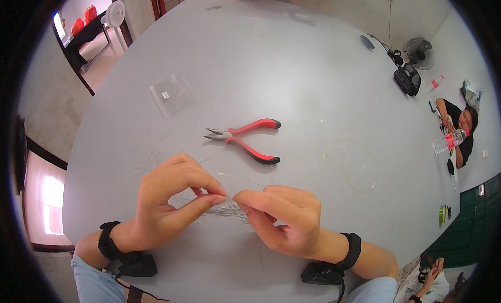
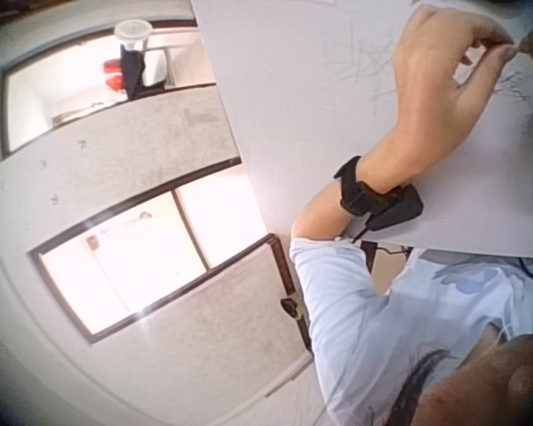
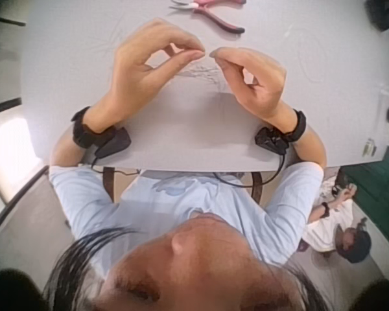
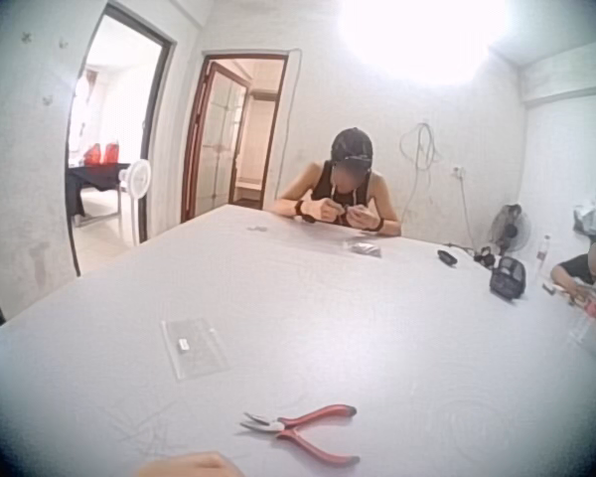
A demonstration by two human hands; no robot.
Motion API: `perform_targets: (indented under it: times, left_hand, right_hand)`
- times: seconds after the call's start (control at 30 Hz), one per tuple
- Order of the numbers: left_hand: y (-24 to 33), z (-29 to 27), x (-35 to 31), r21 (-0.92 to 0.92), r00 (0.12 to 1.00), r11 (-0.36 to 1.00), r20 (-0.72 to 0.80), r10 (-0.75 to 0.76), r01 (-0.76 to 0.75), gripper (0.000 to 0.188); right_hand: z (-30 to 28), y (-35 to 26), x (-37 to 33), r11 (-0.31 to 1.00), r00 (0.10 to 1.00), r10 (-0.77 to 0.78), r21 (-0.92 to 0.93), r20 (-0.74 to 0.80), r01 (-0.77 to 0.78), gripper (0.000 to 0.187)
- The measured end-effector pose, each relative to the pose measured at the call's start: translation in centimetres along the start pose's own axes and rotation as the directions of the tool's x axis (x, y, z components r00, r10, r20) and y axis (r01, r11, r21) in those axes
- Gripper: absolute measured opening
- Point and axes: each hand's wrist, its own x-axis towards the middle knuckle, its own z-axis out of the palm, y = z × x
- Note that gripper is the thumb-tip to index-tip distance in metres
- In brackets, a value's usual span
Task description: The person picks up thin transparent strands and uses pliers to hold a strand while attempting to thread or attach it to a small component.
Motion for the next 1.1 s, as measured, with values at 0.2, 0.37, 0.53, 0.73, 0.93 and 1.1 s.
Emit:
perform_targets:
  times: [0.2, 0.37, 0.53, 0.73, 0.93, 1.1]
  left_hand:
    - [0.07, 0.00, 0.02, 0.016, 1.000, 1.000, 0.005, 0.005, -0.005, 0.012]
    - [0.04, -0.08, -0.01, 0.040, 1.000, 0.999, 0.011, 0.018, -0.019, 0.012]
    - [-0.40, -0.22, 0.10, 0.090, 0.997, 0.992, -0.005, 0.083, -0.082, 0.013]
    - [0.04, -0.13, 0.25, 0.120, 0.992, 0.986, -0.042, 0.122, -0.116, 0.014]
    - [-0.02, -0.10, 0.22, 0.121, 0.992, 0.986, -0.037, 0.119, -0.114, 0.015]
    - [-0.07, -0.04, 0.18, 0.121, 0.991, 0.985, -0.038, 0.128, -0.122, 0.015]
  right_hand:
    - [-0.13, -0.13, 0.05, 1.000, 1.000, -0.001, -0.006, 0.004, 0.001, 0.022]
    - [-0.36, -0.38, 0.19, 1.000, 1.000, 0.005, -0.019, 0.020, -0.004, 0.022]
    - [-0.09, 0.16, 0.16, 1.000, 0.999, -0.029, -0.004, 0.016, 0.029, 0.019]
    - [-0.63, -0.64, 0.28, 0.999, 0.999, 0.013, -0.045, 0.034, -0.012, 0.022]
    - [-0.43, -0.69, 0.43, 0.999, 0.999, 0.027, -0.037, 0.034, -0.026, 0.020]
    - [-0.30, -0.67, 0.29, 0.999, 0.999, 0.034, -0.027, 0.028, -0.033, 0.019]
